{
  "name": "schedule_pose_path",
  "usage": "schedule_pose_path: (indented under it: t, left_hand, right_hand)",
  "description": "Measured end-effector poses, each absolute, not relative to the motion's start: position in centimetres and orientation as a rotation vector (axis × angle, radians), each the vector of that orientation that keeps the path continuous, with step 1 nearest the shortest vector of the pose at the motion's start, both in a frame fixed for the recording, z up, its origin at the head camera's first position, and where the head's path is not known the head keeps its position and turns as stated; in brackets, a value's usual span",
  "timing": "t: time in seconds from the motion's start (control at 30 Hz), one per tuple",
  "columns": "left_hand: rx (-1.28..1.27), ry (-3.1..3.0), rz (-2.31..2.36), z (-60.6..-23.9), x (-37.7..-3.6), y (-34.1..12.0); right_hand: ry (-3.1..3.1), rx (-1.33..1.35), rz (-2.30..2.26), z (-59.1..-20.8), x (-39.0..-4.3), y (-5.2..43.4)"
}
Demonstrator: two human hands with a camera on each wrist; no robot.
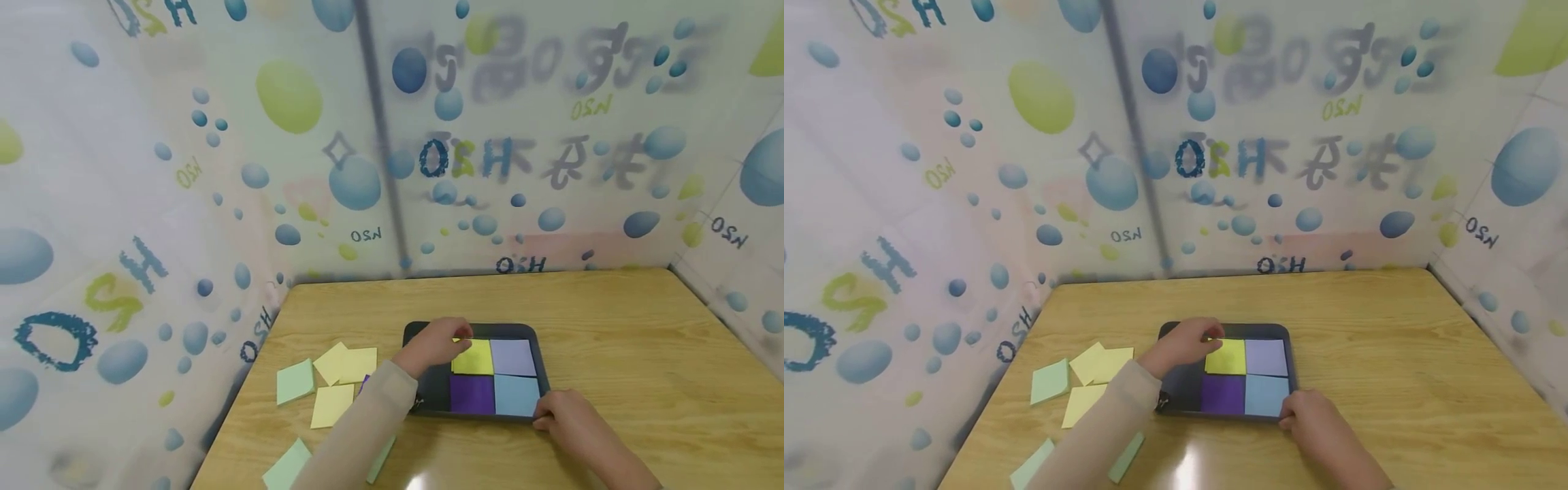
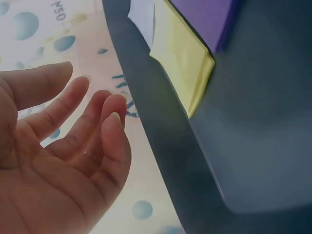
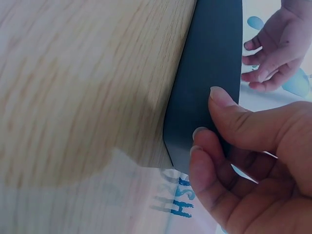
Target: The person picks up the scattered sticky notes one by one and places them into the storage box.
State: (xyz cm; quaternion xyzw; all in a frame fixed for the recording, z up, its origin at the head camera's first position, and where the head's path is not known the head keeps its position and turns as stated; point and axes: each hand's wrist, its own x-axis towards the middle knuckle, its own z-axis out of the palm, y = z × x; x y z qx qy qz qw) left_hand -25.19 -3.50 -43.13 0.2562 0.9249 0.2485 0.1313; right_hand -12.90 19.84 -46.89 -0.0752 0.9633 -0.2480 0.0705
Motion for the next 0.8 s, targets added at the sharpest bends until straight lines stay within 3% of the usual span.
schedule_pose_path:
  t: [0.4,0.8]
  left_hand:
    - [0.666,2.712,0.869,-42.7,-25.7,-8.8]
    - [0.577,2.845,0.834,-44.5,-25.9,-14.2]
  right_hand:
    - [2.858,-0.191,-0.739,-46.8,-13.0,19.8]
    - [2.853,-0.183,-0.754,-47.0,-13.1,20.0]
